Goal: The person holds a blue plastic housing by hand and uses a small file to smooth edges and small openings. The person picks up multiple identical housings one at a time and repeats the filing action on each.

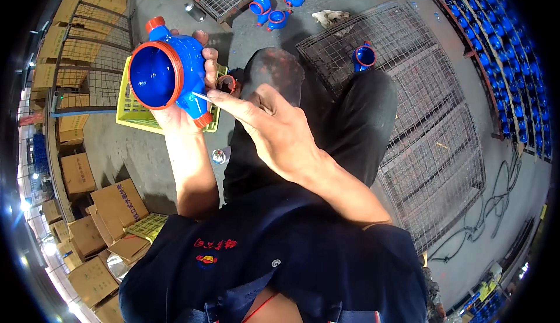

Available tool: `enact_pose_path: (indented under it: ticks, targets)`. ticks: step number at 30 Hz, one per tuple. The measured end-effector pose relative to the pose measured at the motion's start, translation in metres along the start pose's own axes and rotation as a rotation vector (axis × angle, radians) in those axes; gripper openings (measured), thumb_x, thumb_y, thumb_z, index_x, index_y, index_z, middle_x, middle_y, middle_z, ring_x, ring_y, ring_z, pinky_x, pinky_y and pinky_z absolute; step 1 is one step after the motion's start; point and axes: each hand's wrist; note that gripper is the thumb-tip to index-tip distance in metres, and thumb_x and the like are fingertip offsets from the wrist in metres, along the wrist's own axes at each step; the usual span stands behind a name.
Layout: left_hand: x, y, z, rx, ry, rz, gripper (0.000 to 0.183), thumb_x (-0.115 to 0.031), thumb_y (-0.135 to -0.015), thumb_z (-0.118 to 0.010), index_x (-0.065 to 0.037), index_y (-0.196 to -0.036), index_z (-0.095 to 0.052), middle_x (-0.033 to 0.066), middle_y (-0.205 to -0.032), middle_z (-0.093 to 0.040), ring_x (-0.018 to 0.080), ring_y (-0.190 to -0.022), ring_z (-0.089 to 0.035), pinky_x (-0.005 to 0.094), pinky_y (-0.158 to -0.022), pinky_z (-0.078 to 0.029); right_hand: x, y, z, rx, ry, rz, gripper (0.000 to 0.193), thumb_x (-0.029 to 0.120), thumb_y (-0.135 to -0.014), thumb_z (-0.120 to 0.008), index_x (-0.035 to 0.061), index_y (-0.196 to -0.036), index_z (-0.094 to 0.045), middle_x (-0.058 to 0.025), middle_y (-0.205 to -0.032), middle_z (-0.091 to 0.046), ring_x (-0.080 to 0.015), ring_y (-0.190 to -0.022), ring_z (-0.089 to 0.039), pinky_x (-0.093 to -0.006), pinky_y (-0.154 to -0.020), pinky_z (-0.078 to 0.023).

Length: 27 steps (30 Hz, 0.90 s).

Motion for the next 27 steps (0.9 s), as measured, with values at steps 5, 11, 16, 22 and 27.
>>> enact_pose_path:
  ticks: [5,11,16,22,27]
  targets:
    - [0.000,0.002,0.004,-0.027,-0.021,0.019,0.083,-0.054,-0.084,-0.072,-0.007,-0.144,-0.042,0.0317,-0.141,-0.037,0.0477,-0.121,-0.046,0.0555,-0.097,-0.054,0.014,-0.001,-0.002,-0.042,-0.091,-0.018,0.058,-0.013,-0.079,-0.064,0.0150,-0.129,-0.063,-0.0077,-0.088,-0.057,-0.0225,-0.071,-0.062,-0.0312,-0.062,-0.053]
    - [0.008,0.004,-0.003,0.024,-0.084,0.002,0.081,-0.058,-0.086,-0.068,-0.008,-0.144,-0.042,0.0331,-0.144,-0.037,0.0483,-0.119,-0.048,0.0528,-0.094,-0.057,0.009,0.006,-0.013,-0.036,0.058,-0.044,0.060,-0.004,-0.077,-0.070,0.0290,-0.126,-0.068,-0.0036,-0.086,-0.056,-0.0175,-0.061,-0.061,-0.0284,-0.053,-0.054]
    - [0.005,0.004,-0.003,0.025,-0.034,0.082,0.074,-0.054,-0.089,-0.065,-0.009,-0.144,-0.043,0.0319,-0.143,-0.037,0.0467,-0.120,-0.046,0.0515,-0.092,-0.058,0.012,0.008,-0.014,-0.120,0.136,-0.001,0.060,0.000,-0.074,-0.072,0.0317,-0.124,-0.070,-0.0019,-0.085,-0.056,-0.0145,-0.052,-0.056,-0.0261,-0.046,-0.052]
    - [0.011,-0.002,-0.006,0.067,-0.164,0.016,0.072,-0.052,-0.092,-0.062,-0.008,-0.144,-0.042,0.0313,-0.145,-0.035,0.0451,-0.117,-0.047,0.0509,-0.091,-0.058,0.007,0.006,-0.016,-0.167,0.260,0.049,0.061,0.003,-0.071,-0.072,0.0311,-0.125,-0.070,-0.0011,-0.084,-0.055,-0.0135,-0.051,-0.055,-0.0258,-0.043,-0.048]
    - [0.015,-0.001,-0.003,0.057,-0.067,0.093,0.076,-0.054,-0.090,-0.064,-0.007,-0.144,-0.041,0.0312,-0.145,-0.035,0.0454,-0.118,-0.046,0.0510,-0.091,-0.059,0.005,0.001,-0.010,-0.161,0.306,0.073,0.063,0.002,-0.069,-0.072,0.0306,-0.125,-0.069,-0.0004,-0.082,-0.054,-0.0125,-0.049,-0.053,-0.0270,-0.042,-0.046]
Point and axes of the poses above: each hand's wrist, its own y-axis away from the middle knuckle, its own z-axis out of the back of the hand, x = y × z
